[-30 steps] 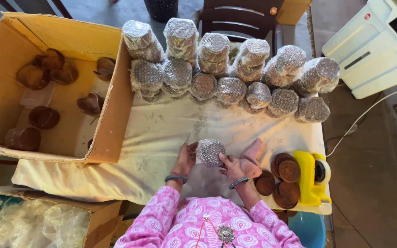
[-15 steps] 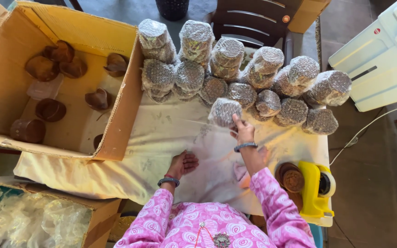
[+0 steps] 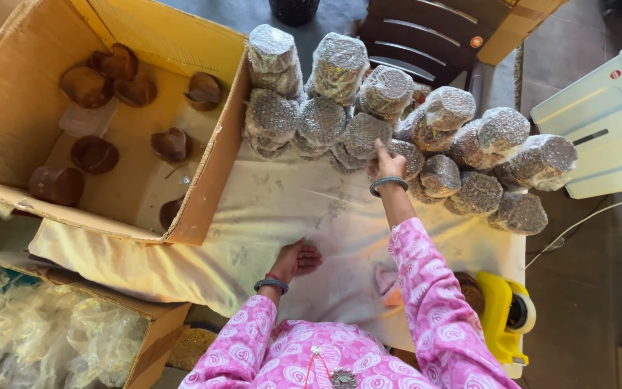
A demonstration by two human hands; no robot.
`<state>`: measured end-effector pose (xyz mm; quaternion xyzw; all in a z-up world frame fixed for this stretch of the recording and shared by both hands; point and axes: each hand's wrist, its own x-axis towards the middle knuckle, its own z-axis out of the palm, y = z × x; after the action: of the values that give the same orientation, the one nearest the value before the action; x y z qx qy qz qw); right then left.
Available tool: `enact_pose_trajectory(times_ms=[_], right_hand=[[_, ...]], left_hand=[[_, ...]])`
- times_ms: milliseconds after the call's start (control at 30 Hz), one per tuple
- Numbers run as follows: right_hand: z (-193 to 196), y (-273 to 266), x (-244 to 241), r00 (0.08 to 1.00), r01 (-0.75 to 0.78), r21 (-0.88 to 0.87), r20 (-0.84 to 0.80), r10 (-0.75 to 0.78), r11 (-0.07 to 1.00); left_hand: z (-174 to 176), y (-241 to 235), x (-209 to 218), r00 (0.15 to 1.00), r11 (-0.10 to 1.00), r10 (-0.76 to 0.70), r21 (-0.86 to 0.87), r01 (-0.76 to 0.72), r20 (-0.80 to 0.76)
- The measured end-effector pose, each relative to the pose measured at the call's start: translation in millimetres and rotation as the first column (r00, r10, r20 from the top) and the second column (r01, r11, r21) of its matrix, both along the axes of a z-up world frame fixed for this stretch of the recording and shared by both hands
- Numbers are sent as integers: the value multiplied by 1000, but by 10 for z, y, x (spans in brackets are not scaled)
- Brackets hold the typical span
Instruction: The person cleans various ceramic pots and small clay bowls by hand with a cloth, handling them one by one and placing them on a table.
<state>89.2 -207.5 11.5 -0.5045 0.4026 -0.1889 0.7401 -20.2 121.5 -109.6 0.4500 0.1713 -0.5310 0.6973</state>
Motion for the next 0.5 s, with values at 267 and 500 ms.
enact_pose_trajectory(times_ms=[267,500], right_hand=[[-128,-173,-98,977,-149,-13,-154,145,989],[-58,-217,-348,956,-273,-405,-218,197,873]], left_hand=[[-142,-5,17,999,999,-20,-30,19,-29],[-144,4,34,999,999,-28,-36,27,-36]])
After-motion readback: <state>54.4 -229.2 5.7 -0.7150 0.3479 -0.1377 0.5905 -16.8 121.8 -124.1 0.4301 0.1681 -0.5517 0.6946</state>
